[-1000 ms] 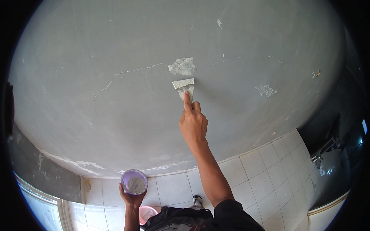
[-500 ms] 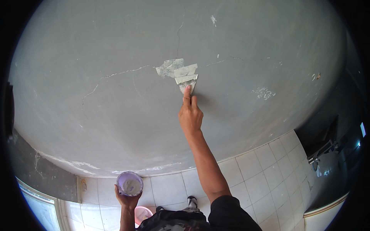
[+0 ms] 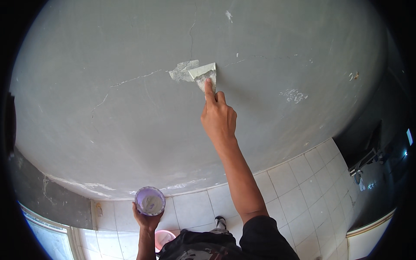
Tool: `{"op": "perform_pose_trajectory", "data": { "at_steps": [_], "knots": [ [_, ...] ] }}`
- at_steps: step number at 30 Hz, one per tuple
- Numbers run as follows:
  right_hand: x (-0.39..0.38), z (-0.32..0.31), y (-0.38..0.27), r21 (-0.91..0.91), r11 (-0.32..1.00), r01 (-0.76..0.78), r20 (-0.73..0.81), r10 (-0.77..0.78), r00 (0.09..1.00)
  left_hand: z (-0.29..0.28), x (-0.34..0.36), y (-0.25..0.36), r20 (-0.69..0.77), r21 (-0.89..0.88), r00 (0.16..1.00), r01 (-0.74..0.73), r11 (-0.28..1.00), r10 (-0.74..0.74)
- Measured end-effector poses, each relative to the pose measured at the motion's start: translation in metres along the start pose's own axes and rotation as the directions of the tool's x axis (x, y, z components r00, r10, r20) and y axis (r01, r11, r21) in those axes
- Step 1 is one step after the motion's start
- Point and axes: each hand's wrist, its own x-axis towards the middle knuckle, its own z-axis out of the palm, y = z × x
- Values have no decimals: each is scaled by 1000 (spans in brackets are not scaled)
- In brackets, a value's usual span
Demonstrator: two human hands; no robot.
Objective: Apply wall putty to repair cracks on a concrete wall using a scraper.
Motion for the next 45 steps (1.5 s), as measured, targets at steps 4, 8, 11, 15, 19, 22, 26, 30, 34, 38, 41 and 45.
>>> {"op": "perform_pose_trajectory", "data": {
  "at_steps": [4,8,11,15,19,22,26,30,34,38,41,45],
  "knots": [
    [-42,13,1,-10,996,-90,84,90,992,-4,-6,2,-11,-11,1000,3,1000,-3],
    [-62,14,2,48,993,-109,78,105,991,-10,-7,5,-3,-6,1000,9,1000,-9],
    [-34,0,-14,108,989,-103,-20,106,994,-16,-7,12,-4,6,1000,9,1000,-9],
    [-11,5,-13,72,996,-59,-56,63,996,-5,-8,17,9,-3,1000,-6,1000,6],
    [-37,14,-8,-49,996,-69,44,71,997,-5,-9,19,-14,-19,999,-29,999,29],
    [-63,12,-5,-6,991,-137,131,136,982,-10,-11,21,-32,-45,999,-38,998,37],
    [-39,-5,-13,68,992,-102,43,100,994,-17,-11,17,4,-8,1000,-25,1000,25],
    [12,-4,-25,53,996,72,-79,-68,995,-18,-6,15,1,-5,1000,-10,1000,10],
    [18,-1,-22,-43,997,71,-17,-72,997,-10,-2,10,18,-18,999,-27,999,28],
    [2,-5,-20,-56,998,25,74,-21,997,-13,-5,5,18,-28,1000,-14,1000,14],
    [-25,-5,-17,-79,997,9,126,1,992,-14,-7,6,26,-30,1000,-15,999,16],
    [-33,-11,-17,20,1000,0,84,-2,996,-15,-6,6,36,-50,999,-18,999,20]
  ]
}}
